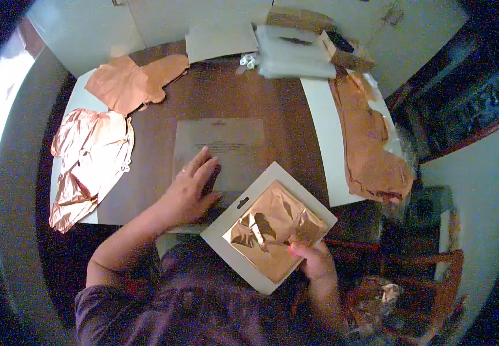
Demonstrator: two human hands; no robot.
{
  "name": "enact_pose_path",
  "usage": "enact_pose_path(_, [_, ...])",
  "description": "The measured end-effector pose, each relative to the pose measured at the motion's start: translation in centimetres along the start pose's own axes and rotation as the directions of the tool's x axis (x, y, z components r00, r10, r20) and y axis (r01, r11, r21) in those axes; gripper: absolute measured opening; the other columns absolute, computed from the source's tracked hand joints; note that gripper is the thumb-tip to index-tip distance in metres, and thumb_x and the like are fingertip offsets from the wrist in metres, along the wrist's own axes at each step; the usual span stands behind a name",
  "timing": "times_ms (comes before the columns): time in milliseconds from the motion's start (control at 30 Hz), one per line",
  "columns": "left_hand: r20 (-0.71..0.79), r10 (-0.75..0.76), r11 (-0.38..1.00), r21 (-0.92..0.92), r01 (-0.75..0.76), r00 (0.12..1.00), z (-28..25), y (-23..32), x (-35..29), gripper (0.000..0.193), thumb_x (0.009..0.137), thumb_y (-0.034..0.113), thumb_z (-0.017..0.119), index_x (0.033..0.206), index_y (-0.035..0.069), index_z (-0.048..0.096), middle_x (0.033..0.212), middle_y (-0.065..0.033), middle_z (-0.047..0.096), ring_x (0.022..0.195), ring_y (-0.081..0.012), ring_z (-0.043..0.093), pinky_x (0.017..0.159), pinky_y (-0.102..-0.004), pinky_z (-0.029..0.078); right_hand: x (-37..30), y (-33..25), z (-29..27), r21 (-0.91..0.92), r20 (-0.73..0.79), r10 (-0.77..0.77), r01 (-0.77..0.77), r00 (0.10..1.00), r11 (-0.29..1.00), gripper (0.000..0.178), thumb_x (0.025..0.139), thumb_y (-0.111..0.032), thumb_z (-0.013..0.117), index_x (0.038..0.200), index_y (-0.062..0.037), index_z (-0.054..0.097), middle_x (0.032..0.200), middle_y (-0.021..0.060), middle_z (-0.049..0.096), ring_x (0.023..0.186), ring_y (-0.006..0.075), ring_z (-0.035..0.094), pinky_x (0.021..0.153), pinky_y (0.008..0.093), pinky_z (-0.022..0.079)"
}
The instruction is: Folding foil balloons and placing them into plastic packaging with cardboard inserts.
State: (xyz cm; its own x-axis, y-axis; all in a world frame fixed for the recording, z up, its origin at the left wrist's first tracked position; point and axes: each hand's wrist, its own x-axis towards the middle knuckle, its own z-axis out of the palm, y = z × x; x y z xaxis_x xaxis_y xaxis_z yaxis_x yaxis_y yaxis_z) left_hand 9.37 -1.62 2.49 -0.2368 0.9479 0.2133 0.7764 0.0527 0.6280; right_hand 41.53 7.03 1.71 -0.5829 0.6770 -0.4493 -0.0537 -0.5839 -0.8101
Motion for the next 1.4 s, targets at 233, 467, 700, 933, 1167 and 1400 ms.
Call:
enact_pose_path(233, [0.145,0.127,0.968,0.199,-0.154,0.981,-1.6,-0.8,0.8,0.026,0.076,0.020,0.074,0.092,0.002,0.066,0.108,-0.0140,0.063,0.102,-0.0344,0.058,0.088,-0.0427,0.049,0.1,1.9,-2.6,-0.151,0.041,0.214,-0.206,0.976,0.967,0.045,0.076,-0.017,0.070,0.116,0.0007,0.062,0.106,0.0083,0.068,0.095,0.0183,0.063,0.085,0.0308,0.049])
enact_pose_path(467, [-0.031,0.186,0.982,0.045,-0.185,0.982,-0.6,-2.5,1.4,0.015,0.079,0.016,0.070,0.083,0.002,0.064,0.091,-0.0126,0.060,0.087,-0.0345,0.060,0.078,-0.0429,0.051,1.3,1.4,-1.0,-0.216,0.190,0.431,-0.391,0.882,0.895,0.036,0.079,-0.020,0.069,0.107,0.0018,0.067,0.102,0.0068,0.069,0.094,0.0180,0.064,0.088,0.0313,0.048])
enact_pose_path(700, [0.046,0.235,0.970,-0.070,-0.232,0.971,-0.9,-3.1,1.2,0.015,0.081,0.014,0.069,0.088,0.001,0.068,0.091,-0.0135,0.061,0.086,-0.0345,0.062,0.080,-0.0407,0.052,1.9,1.2,0.1,-0.088,0.148,0.294,-0.283,0.944,0.955,0.036,0.078,-0.015,0.068,0.110,0.0022,0.065,0.100,0.0073,0.069,0.089,0.0172,0.065,0.084,0.0297,0.050])
enact_pose_path(933, [0.054,0.111,0.985,-0.140,-0.102,0.992,-1.2,-2.6,1.5,0.015,0.082,0.013,0.068,0.087,-0.001,0.069,0.090,-0.0150,0.064,0.082,-0.0345,0.063,0.077,-0.0408,0.052,2.1,1.8,1.4,-0.185,0.192,0.341,-0.307,0.920,0.934,0.037,0.078,-0.015,0.070,0.111,0.0012,0.064,0.099,0.0044,0.068,0.094,0.0160,0.063,0.087,0.0304,0.048])
enact_pose_path(1167, [0.050,0.233,0.961,-0.167,-0.222,0.971,-2.2,-1.7,0.7,0.017,0.079,0.013,0.068,0.088,-0.001,0.068,0.091,-0.0153,0.063,0.084,-0.0357,0.062,0.078,-0.0417,0.052,3.4,0.5,1.8,-0.092,0.165,0.172,-0.158,0.971,0.983,0.035,0.079,-0.016,0.069,0.112,-0.0031,0.061,0.098,0.0030,0.065,0.085,0.0124,0.060,0.079,0.0261,0.048])
enact_pose_path(1400, [0.198,0.175,0.984,-0.012,-0.176,0.964,-2.6,-1.6,0.7,0.012,0.076,0.010,0.068,0.077,0.000,0.063,0.100,-0.0182,0.062,0.096,-0.0353,0.061,0.087,-0.0431,0.049,2.9,0.5,4.2,-0.002,0.188,0.168,-0.170,0.968,0.985,0.037,0.082,-0.011,0.065,0.117,-0.0013,0.058,0.104,0.0055,0.064,0.093,0.0144,0.060,0.083,0.0295,0.048])
